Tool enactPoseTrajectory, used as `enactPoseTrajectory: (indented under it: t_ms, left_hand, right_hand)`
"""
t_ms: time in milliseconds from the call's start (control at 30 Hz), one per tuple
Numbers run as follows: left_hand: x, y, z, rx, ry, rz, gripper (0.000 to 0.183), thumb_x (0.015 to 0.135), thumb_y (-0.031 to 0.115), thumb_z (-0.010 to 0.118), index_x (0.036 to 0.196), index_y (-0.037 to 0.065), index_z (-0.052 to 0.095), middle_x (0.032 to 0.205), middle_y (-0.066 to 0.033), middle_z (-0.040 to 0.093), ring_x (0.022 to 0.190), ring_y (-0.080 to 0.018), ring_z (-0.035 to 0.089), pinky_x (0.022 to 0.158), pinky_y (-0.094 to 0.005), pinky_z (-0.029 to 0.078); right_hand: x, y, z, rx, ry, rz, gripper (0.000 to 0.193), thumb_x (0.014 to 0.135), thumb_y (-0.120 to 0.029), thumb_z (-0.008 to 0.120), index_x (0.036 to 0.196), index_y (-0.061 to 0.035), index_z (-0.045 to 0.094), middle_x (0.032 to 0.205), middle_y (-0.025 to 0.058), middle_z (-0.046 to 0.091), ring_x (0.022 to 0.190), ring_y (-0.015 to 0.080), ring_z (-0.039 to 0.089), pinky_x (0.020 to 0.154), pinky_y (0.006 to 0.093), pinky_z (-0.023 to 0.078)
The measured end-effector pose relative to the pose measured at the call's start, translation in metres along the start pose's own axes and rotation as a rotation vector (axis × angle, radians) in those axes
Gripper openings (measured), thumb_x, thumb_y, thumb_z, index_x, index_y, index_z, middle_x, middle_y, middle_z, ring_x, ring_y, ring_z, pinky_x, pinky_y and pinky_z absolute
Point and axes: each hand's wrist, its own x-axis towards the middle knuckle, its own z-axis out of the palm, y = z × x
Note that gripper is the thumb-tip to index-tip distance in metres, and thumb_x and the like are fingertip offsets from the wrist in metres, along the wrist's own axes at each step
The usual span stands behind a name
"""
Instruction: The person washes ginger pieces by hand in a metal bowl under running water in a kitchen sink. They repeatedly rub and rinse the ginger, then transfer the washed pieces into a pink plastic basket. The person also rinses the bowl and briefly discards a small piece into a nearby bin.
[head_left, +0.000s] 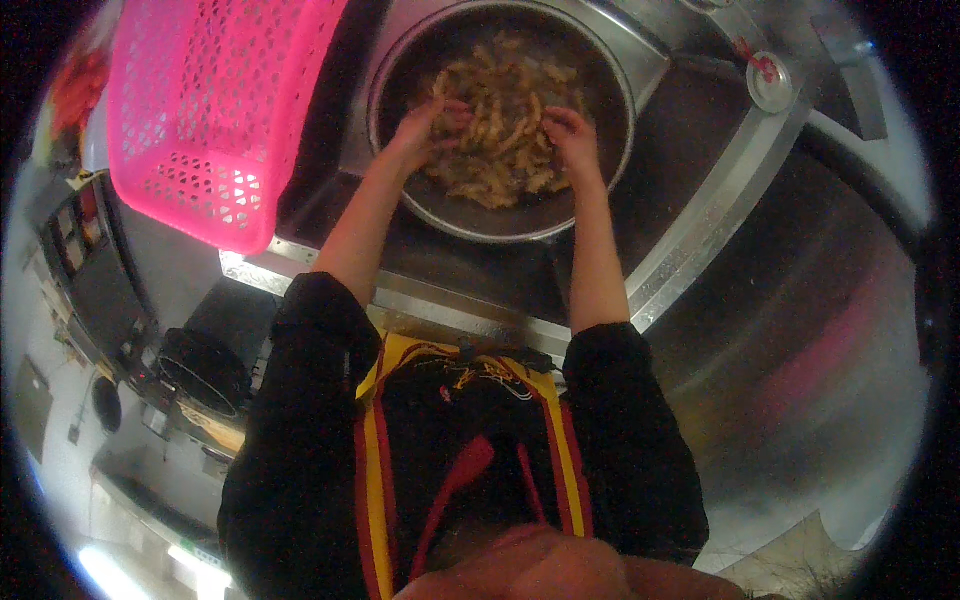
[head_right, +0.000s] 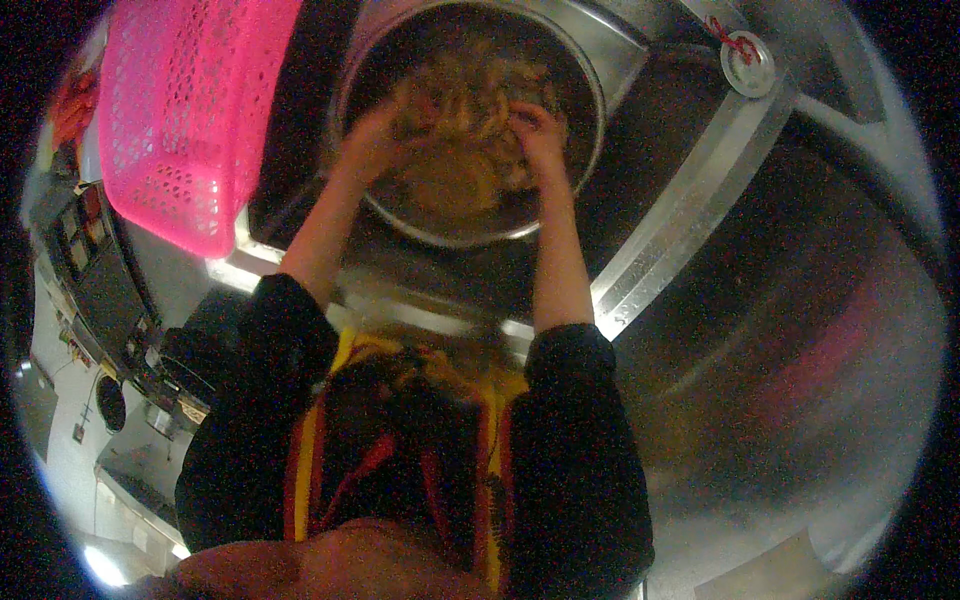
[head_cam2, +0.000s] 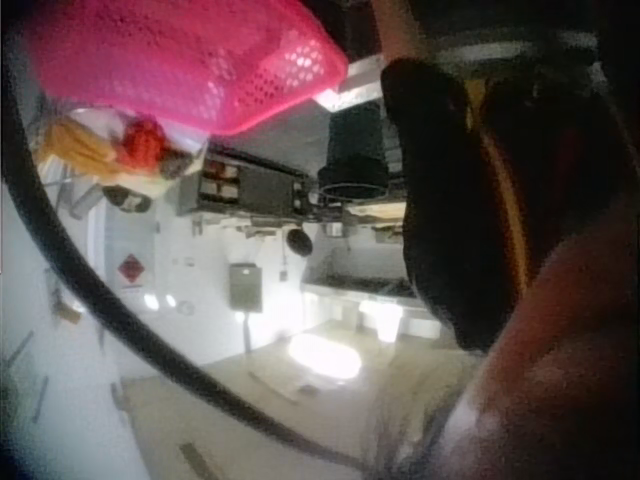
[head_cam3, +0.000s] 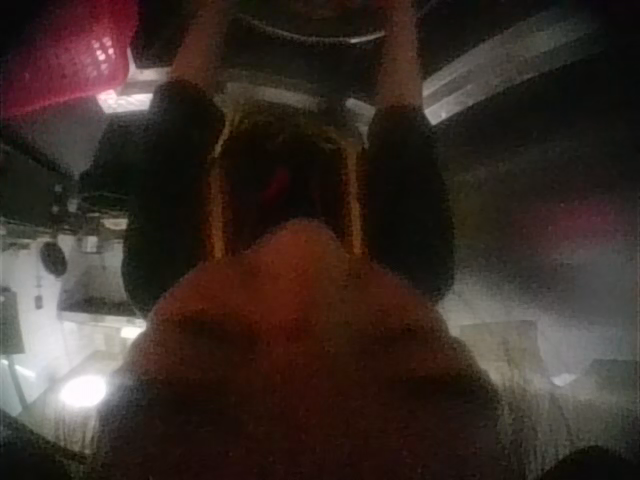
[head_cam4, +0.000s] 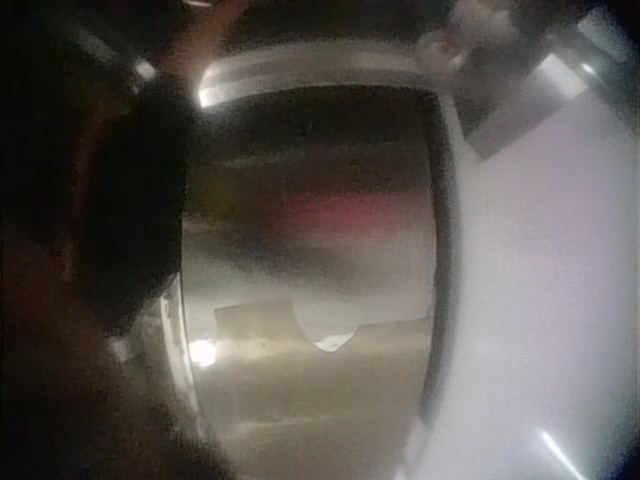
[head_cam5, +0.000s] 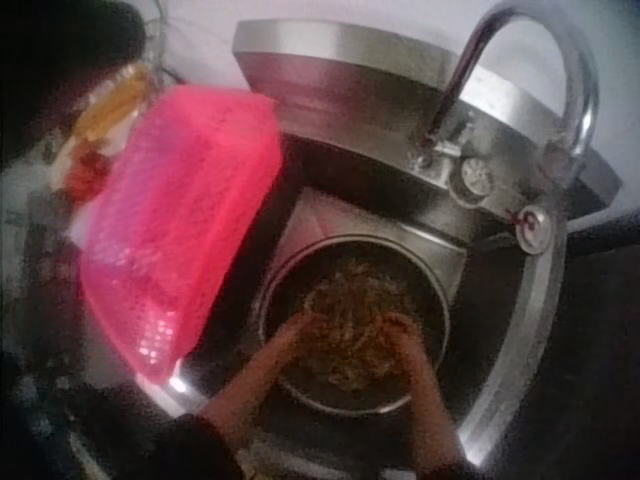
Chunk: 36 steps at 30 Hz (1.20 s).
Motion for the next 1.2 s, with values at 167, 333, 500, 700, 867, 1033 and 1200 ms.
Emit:
enactPoseTrajectory:
  t_ms: [167,333,500,700,867,1033,1200]
  left_hand:
    - [0.0,0.006,0.003,-0.25,0.004,-0.185,0.046,0.09,0.048,0.04,0.111,0.011,0.056,0.11,-0.0051,0.058,0.104,-0.0172,0.049,0.086,-0.04,0.039]
    - [-0.006,0.019,0.009,-0.191,-0.072,-0.154,0.054,0.089,0.052,0.039,0.124,0.013,0.049,0.118,-0.0035,0.053,0.111,-0.0169,0.043,0.09,-0.0399,0.036]
    - [-0.021,0.028,0.023,-0.079,-0.123,-0.021,0.057,0.087,0.053,0.043,0.129,0.014,0.043,0.121,-0.0026,0.05,0.115,-0.0172,0.04,0.091,-0.039,0.037]
    - [-0.024,0.026,0.025,0.084,-0.055,-0.042,0.042,0.084,0.039,0.057,0.116,0.01,0.055,0.107,-0.0029,0.058,0.094,-0.0153,0.054,0.077,-0.0323,0.045]
    - [-0.028,0.013,0.026,0.877,0.131,0.066,0.036,0.082,0.038,0.058,0.095,0.006,0.065,0.095,-0.0109,0.064,0.086,-0.024,0.06,0.079,-0.0352,0.046]
    - [-0.033,-0.008,0.024,0.804,0.102,0.009,0.033,0.082,0.036,0.058,0.092,0.006,0.065,0.092,-0.0117,0.064,0.081,-0.0251,0.061,0.074,-0.0368,0.048]
    - [-0.039,-0.018,0.035,0.668,0.265,0.132,0.024,0.077,0.022,0.065,0.083,-0.001,0.06,0.07,-0.0103,0.062,0.056,-0.0154,0.059,0.05,-0.0276,0.047]
  right_hand:
    - [0.012,0.023,-0.001,-0.41,0.162,-0.286,0.019,0.078,-0.009,0.065,0.096,-0.0052,0.064,0.089,0.003,0.063,0.079,0.0128,0.058,0.073,0.0257,0.046]
    - [-0.002,0.004,0.013,-0.444,0.276,-0.309,0.018,0.079,-0.014,0.065,0.095,-0.005,0.064,0.086,0.0021,0.063,0.074,0.0114,0.058,0.065,0.0256,0.046]
    - [-0.013,-0.01,0.064,-0.055,-0.165,-0.054,0.02,0.084,-0.022,0.062,0.092,-0.0038,0.062,0.078,0.0021,0.06,0.068,0.0087,0.056,0.058,0.0241,0.044]
    - [-0.021,0.007,0.085,-0.038,-0.263,-0.011,0.018,0.084,-0.021,0.059,0.09,-0.0037,0.06,0.07,0.0014,0.058,0.058,0.0078,0.052,0.052,0.0228,0.042]
    - [-0.041,0.049,0.078,-0.033,-0.264,-0.042,0.014,0.083,-0.018,0.058,0.087,-0.004,0.059,0.064,-0.0011,0.054,0.052,0.0063,0.048,0.045,0.0213,0.037]
    - [-0.053,0.08,0.083,-0.01,-0.236,-0.095,0.012,0.084,-0.016,0.058,0.085,-0.0044,0.058,0.061,-0.0022,0.051,0.049,0.0054,0.043,0.042,0.0215,0.033]
    - [-0.076,0.05,0.093,0.347,-0.128,0.135,0.011,0.084,-0.016,0.058,0.085,-0.0048,0.059,0.062,-0.0012,0.052,0.048,0.0068,0.043,0.042,0.0217,0.033]
